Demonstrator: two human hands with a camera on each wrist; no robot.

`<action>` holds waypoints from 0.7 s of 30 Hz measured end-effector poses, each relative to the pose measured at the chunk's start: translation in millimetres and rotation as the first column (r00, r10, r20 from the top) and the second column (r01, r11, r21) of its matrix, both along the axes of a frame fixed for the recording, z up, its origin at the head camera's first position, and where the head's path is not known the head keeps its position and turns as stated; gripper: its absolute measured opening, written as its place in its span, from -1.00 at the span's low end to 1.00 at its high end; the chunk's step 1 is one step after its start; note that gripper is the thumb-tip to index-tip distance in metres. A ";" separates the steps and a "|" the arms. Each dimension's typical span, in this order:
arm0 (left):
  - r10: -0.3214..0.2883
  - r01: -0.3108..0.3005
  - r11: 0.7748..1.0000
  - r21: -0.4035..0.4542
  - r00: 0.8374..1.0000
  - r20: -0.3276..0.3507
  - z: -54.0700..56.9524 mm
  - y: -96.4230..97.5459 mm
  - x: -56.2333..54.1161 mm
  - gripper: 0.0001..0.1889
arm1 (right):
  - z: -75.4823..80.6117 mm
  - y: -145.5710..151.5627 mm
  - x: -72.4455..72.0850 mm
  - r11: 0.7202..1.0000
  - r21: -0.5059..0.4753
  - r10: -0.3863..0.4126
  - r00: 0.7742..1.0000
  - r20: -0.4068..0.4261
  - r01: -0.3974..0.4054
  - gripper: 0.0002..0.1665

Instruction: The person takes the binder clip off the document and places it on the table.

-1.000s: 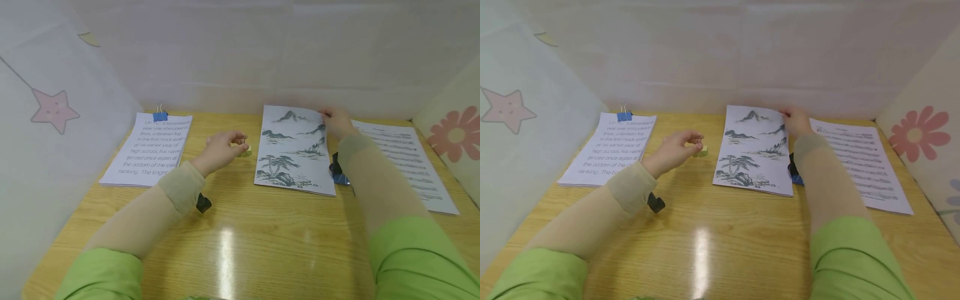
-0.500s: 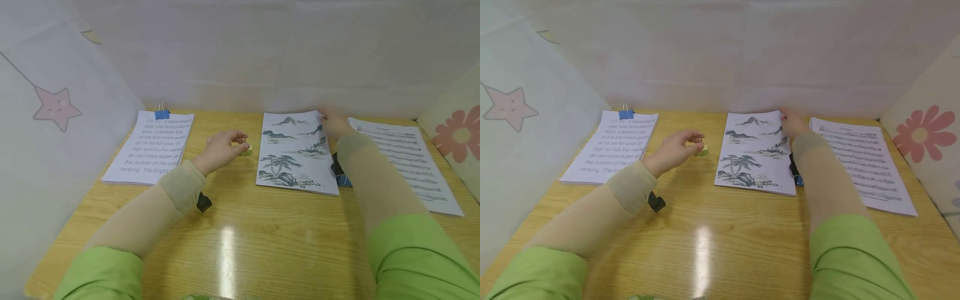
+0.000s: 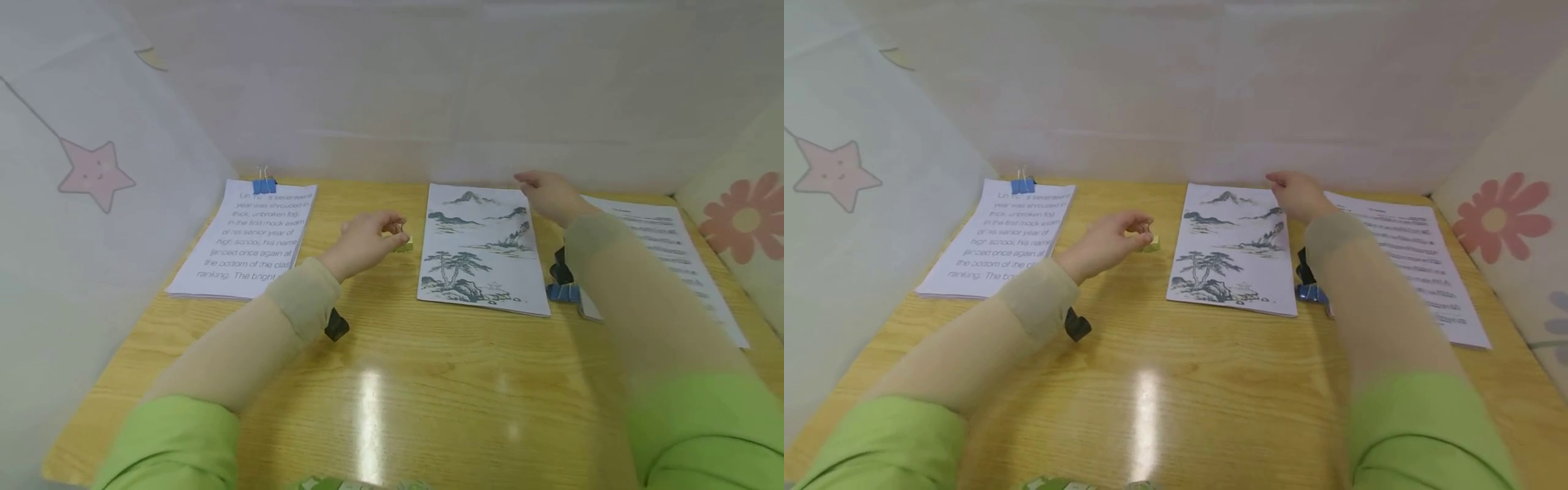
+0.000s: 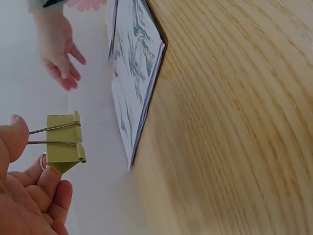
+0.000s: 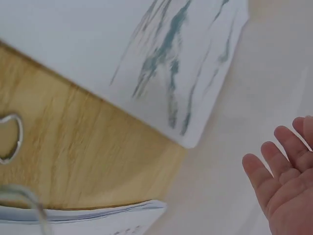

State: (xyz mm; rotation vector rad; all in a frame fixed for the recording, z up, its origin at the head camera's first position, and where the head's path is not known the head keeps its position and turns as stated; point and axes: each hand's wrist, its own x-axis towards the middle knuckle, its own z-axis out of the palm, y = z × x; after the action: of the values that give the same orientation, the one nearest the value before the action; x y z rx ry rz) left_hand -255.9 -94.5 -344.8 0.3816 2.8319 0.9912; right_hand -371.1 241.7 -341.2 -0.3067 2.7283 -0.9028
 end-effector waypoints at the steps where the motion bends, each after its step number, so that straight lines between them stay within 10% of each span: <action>1: 0.001 -0.001 1.000 0.006 1.000 0.015 -1.6 0.2 -1.5 -0.52 | 3.0 -1.0 5.0 1.000 -0.009 0.000 1.000 -0.009 0.000 -0.37; 10: 0.076 -0.101 0.990 0.100 0.971 0.225 -22.7 1.1 -19.8 -0.33 | 17.4 -10.7 66.1 0.988 -0.154 -0.010 0.992 -0.125 -0.010 -0.39; 21: 0.113 -0.144 0.986 0.081 0.946 0.303 -42.4 5.0 -34.1 -0.42 | 12.4 -29.0 120.1 0.958 -0.286 -0.060 0.988 -0.145 0.016 -0.45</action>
State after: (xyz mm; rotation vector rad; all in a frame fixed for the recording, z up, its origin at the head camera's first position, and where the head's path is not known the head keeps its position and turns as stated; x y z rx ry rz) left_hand -289.9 -89.5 -387.1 0.0478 2.5664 1.1154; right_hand -251.0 212.6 -328.8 -0.3931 2.7451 -1.3387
